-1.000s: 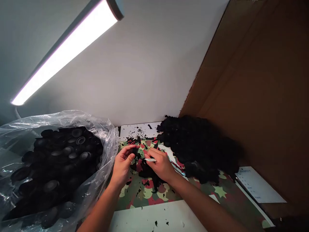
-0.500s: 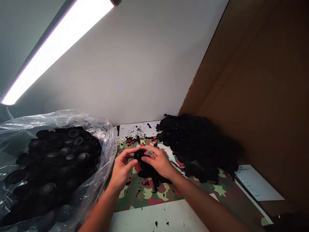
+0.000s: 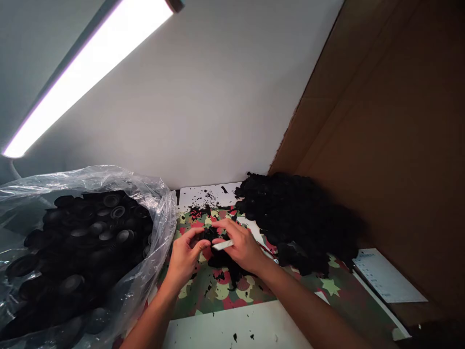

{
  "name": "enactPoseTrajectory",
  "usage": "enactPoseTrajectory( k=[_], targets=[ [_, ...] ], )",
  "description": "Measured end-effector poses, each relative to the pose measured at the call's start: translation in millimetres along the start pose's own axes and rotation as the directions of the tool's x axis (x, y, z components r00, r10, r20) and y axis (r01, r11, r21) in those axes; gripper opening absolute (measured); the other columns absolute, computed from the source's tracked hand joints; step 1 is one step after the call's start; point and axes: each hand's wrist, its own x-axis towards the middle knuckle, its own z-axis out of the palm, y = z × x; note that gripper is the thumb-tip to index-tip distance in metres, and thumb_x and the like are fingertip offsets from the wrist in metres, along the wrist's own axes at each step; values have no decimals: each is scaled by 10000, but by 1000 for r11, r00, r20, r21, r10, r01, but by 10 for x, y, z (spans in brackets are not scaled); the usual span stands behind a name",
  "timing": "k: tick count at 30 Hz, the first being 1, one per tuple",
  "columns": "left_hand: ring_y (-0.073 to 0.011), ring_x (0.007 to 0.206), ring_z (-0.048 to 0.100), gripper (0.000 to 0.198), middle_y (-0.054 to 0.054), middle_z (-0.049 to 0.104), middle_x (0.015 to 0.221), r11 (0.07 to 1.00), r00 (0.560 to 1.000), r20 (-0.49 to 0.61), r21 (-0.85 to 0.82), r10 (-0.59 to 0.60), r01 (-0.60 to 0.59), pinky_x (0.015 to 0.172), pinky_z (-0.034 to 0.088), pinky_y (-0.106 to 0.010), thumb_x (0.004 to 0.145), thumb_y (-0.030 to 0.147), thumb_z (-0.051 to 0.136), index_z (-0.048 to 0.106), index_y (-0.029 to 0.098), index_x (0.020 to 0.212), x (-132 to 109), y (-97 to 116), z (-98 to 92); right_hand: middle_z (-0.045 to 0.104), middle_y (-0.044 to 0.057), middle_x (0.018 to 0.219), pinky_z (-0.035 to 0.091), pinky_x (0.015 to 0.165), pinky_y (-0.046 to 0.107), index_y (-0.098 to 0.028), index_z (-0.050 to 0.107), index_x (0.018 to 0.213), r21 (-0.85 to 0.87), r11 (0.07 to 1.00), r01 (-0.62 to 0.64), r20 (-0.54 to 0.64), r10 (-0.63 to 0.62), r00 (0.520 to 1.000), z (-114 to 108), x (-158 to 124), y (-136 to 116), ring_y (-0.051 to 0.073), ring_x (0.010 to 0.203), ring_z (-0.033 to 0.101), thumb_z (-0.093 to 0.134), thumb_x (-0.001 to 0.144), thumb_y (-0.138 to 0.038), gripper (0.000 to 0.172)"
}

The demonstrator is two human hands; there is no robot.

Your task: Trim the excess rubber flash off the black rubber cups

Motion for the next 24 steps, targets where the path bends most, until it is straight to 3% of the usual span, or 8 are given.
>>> enactPoseTrajectory(
  k=[3, 8, 13, 16, 20, 24],
  targets=[
    [-199, 664, 619, 212, -17, 733, 743, 980, 992, -8, 155, 126, -123, 615, 457, -271, 657, 356, 813, 766, 217, 809, 14, 37, -38, 689, 82, 1124, 519, 786, 312, -242, 567, 1256, -17, 998, -68, 71, 69, 995, -105, 75, -25, 226, 950, 678, 557, 992, -366, 292],
    [-208, 680, 628, 104, -15, 735, 733, 940, 974, 72, 255, 216, -227, 644, 453, -270, 728, 309, 739, 773, 235, 791, 11, 98, -77, 688, 31, 983, 402, 611, 260, -266, 612, 1188, -207, 978, 28, 277, 31, 960, -123, 145, -82, 193, 769, 643, 579, 968, -488, 314],
    [-205, 666, 624, 115, -12, 727, 706, 931, 971, 143, 286, 191, -226, 641, 438, -267, 745, 283, 671, 770, 234, 777, 23, 110, -126, 601, -9, 783, 265, 528, 256, -244, 653, 1001, -279, 951, 135, 323, -39, 946, -41, 160, -92, 145, 621, 519, 501, 1024, -303, 164],
    [-201, 655, 619, 141, -17, 718, 690, 929, 967, 179, 292, 182, -229, 639, 431, -267, 769, 311, 650, 757, 225, 740, 33, 125, -135, 578, -16, 742, 284, 551, 250, -225, 622, 876, -199, 971, 135, 344, -60, 937, -28, 171, -66, 140, 615, 497, 465, 1028, -242, 220],
    [-184, 618, 573, 144, -9, 669, 629, 929, 962, 197, 283, 189, -240, 606, 403, -257, 728, 345, 724, 735, 216, 665, 30, 177, -124, 567, -27, 697, 323, 579, 239, -221, 530, 753, -34, 991, 131, 339, -112, 934, -16, 163, -33, 138, 612, 493, 410, 1051, -297, 330],
    [-172, 639, 546, 183, -10, 633, 653, 966, 975, 120, 157, 189, -207, 612, 407, -253, 742, 374, 739, 739, 205, 672, -13, 194, -74, 518, -35, 619, 291, 541, 245, -218, 450, 702, -50, 980, 194, 236, -177, 956, 35, 138, -32, 125, 540, 443, 347, 1048, -274, 366]
  ],
)
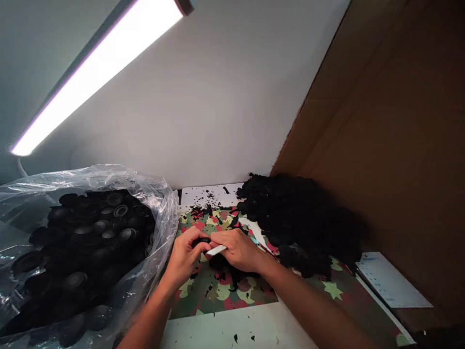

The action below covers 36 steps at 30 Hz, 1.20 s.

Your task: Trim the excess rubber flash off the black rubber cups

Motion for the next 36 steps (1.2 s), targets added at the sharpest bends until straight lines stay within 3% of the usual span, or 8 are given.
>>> enactPoseTrajectory(
  k=[5, 10, 14, 18, 21, 26, 30, 36],
  targets=[
    [-143, 668, 533, 394, -28, 598, 709, 918, 978, -120, -379, -171, 114, 575, 420, -222, 685, 510, 801, 673, 151, 583, 13, -67, 141, 484, -29, 574, 255, 512, 277, -214, 472, 696, -243, 959, 147, -168, -191, 967, 176, -39, -121, 127, 493, 394, 367, 975, -168, 302],
    [-52, 458, 340, 518, 64, 463, 556, 727, 869, -278, -675, -409, 126, 419, 289, -168, 539, 586, 882, 606, 153, 610, 117, -1, 99, 498, -22, 569, 259, 510, 291, -213, 530, 710, -296, 893, 340, -41, -367, 929, 415, -165, -200, 139, 503, 420, 366, 971, -159, 313],
    [-56, 491, 410, 515, 32, 556, 631, 718, 938, -184, -690, -294, 90, 452, 341, -174, 549, 550, 902, 733, 133, 800, 67, 93, 83, 573, -6, 659, 291, 526, 272, -196, 591, 727, -252, 968, -7, -145, -31, 989, 306, -161, -31, 118, 545, 484, 425, 1032, -266, 353],
    [-84, 567, 515, 518, 4, 622, 716, 743, 960, -164, -666, -228, 63, 532, 427, -190, 526, 483, 935, 753, 148, 877, -13, 19, 147, 658, 40, 953, 384, 595, 245, -203, 677, 801, -77, 971, -227, -136, 216, 967, 97, -135, 111, 133, 710, 601, 576, 971, -292, 217],
    [-115, 648, 582, 471, -13, 667, 784, 799, 972, -150, -599, -179, 54, 605, 484, -208, 550, 404, 940, 750, 165, 908, -27, -53, 169, 654, 62, 1045, 458, 729, 273, -220, 698, 1015, 92, 959, -267, -180, 280, 943, 29, -128, 122, 183, 895, 637, 570, 961, -256, 144],
    [-132, 683, 615, 336, -10, 679, 816, 879, 977, -174, -477, -125, 27, 629, 523, -226, 602, 273, 903, 744, 185, 886, -28, -61, 171, 575, 11, 693, 422, 648, 286, -202, 642, 709, 345, 892, -293, -239, 385, 892, -2, -80, 61, 165, 676, 555, 501, 997, -450, 405],
    [-122, 649, 612, 313, -6, 675, 855, 917, 976, -199, -400, -89, 2, 602, 536, -234, 607, 233, 883, 740, 197, 883, -38, -65, 174, 604, 12, 758, 399, 579, 263, -207, 680, 802, 540, 789, -292, -197, 456, 868, 14, -46, -52, 148, 649, 521, 628, 887, -580, 386],
    [-123, 661, 621, 310, -8, 669, 825, 910, 978, -159, -411, -136, 59, 604, 537, -227, 621, 271, 889, 735, 180, 873, -68, -107, 171, 551, -7, 662, 357, 565, 265, -200, 660, 703, 575, 736, -356, -149, 522, 840, -1, -44, -150, 131, 595, 445, 630, 869, -452, 303]
  ],
)
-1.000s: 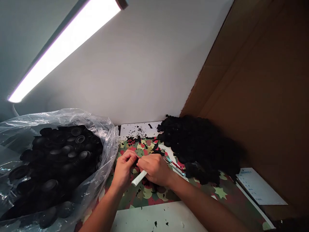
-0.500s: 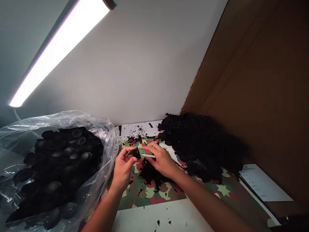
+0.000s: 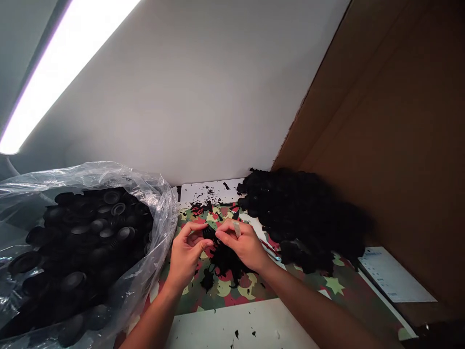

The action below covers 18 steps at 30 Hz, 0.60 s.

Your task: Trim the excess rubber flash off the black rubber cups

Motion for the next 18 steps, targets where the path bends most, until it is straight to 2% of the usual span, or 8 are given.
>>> enactPoseTrajectory(
  k=[5, 11, 13, 16, 18],
  targets=[
    [-138, 687, 660, 341, -15, 713, 814, 990, 997, 17, -122, -76, 78, 628, 549, -231, 612, 311, 908, 712, 173, 854, -27, -17, 9, 581, -8, 652, 404, 609, 269, -191, 650, 693, 127, 983, -130, 19, 129, 991, -28, -4, -8, 143, 630, 499, 641, 830, -460, 302],
    [-124, 669, 670, 386, -11, 720, 823, 967, 989, 19, -210, -144, 144, 626, 553, -211, 582, 317, 936, 713, 162, 857, -17, 52, 49, 603, 0, 640, 413, 608, 272, -191, 663, 686, 171, 973, -152, 7, 153, 988, 13, -7, 7, 149, 632, 520, 658, 820, -540, 374],
    [-114, 640, 661, 378, -9, 713, 819, 918, 975, 61, -327, -216, 223, 599, 550, -204, 629, 372, 912, 703, 164, 866, -8, 84, 41, 592, 1, 597, 419, 599, 276, -195, 657, 678, 196, 969, -150, -7, 154, 988, 14, 3, 27, 147, 593, 523, 604, 853, -584, 430],
    [-98, 573, 622, 366, -32, 709, 772, 792, 919, 203, -468, -337, 393, 555, 543, -200, 717, 443, 849, 680, 146, 846, -3, 111, 3, 473, -29, 478, 401, 560, 274, -204, 596, 617, 226, 963, -147, -92, 172, 981, -4, 32, 83, 126, 491, 451, 524, 884, -648, 523],
    [-97, 567, 614, 370, -55, 718, 754, 732, 886, 274, -500, -374, 464, 565, 548, -197, 737, 448, 836, 680, 131, 849, -8, 111, -24, 455, -44, 486, 397, 542, 265, -210, 588, 660, 237, 961, -139, -148, 177, 973, -18, 56, 129, 124, 488, 441, 578, 853, -641, 473]
  ],
)
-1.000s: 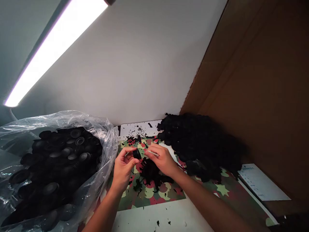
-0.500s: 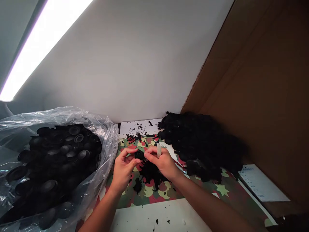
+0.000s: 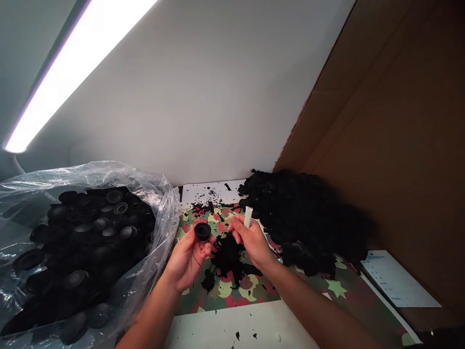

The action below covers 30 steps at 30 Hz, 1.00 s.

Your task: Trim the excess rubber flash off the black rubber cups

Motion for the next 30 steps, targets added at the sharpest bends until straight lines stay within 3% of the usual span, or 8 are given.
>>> enactPoseTrajectory(
  k=[5, 16, 22, 24, 25, 27, 29, 30],
  targets=[
    [-105, 584, 619, 382, -65, 728, 747, 998, 999, 10, -49, -32, 32, 578, 540, -198, 710, 454, 857, 702, 135, 850, -15, -13, -19, 662, 30, 844, 480, 621, 279, -213, 647, 857, -60, 995, 74, -22, -75, 997, -14, 20, 68, 158, 679, 578, 715, 776, -520, 324],
    [-94, 566, 567, 330, -65, 707, 777, 993, 998, 36, 105, 50, -54, 531, 440, -194, 735, 389, 844, 745, 145, 934, -48, -3, 10, 679, 27, 762, 513, 661, 307, -209, 665, 880, -156, 982, 104, 111, -88, 990, 13, -52, 103, 182, 675, 637, 612, 880, -539, 335],
    [-151, 676, 600, 343, -49, 670, 811, 941, 985, 25, 292, 172, -171, 616, 474, -250, 751, 443, 812, 751, 191, 975, -152, -14, 82, 640, 5, 678, 449, 629, 272, -216, 668, 826, -367, 898, 241, 169, -191, 967, -155, 16, 16, 166, 641, 586, 504, 955, -499, 351],
    [-207, 808, 630, 297, -75, 692, 903, 802, 953, 44, 529, 300, -277, 704, 502, -290, 797, 426, 765, 757, 211, 1001, -292, 78, 114, 627, -1, 662, 427, 620, 264, -216, 663, 780, -460, 849, 262, 199, -189, 962, -299, 57, 16, 161, 629, 565, 510, 948, -483, 350],
    [-238, 895, 637, 259, -90, 701, 969, 673, 920, 60, 663, 388, -327, 763, 510, -313, 824, 402, 732, 762, 222, 1007, -377, 158, 118, 628, 0, 664, 415, 606, 260, -215, 661, 766, -498, 829, 254, 201, -174, 964, -382, 78, 31, 163, 628, 559, 521, 935, -477, 341],
    [-281, 1037, 627, 186, -93, 702, 1072, 327, 789, 111, 869, 604, -372, 896, 497, -361, 851, 332, 681, 766, 246, 991, -551, 378, 87, 649, 10, 697, 414, 597, 259, -206, 666, 784, -541, 820, 187, 164, -115, 980, -558, 115, 78, 170, 641, 568, 532, 911, -460, 314],
    [-290, 1113, 607, 207, -78, 681, 1149, -14, 604, 144, 977, 784, -214, 1001, 448, -412, 894, 274, 586, 741, 266, 1032, -689, 640, -3, 651, 8, 677, 399, 567, 254, -196, 665, 775, -565, 817, 112, 113, -58, 992, -725, 138, 125, 161, 594, 547, 544, 881, -448, 299],
    [-294, 1103, 610, 232, -80, 664, 1190, -112, 553, 118, 993, 825, -45, 998, 443, -437, 912, 249, 541, 730, 268, 1046, -734, 765, -63, 646, 3, 657, 384, 545, 250, -193, 667, 772, -573, 815, 83, 97, -33, 995, -798, 144, 141, 153, 560, 525, 553, 864, -441, 288]
  ],
)
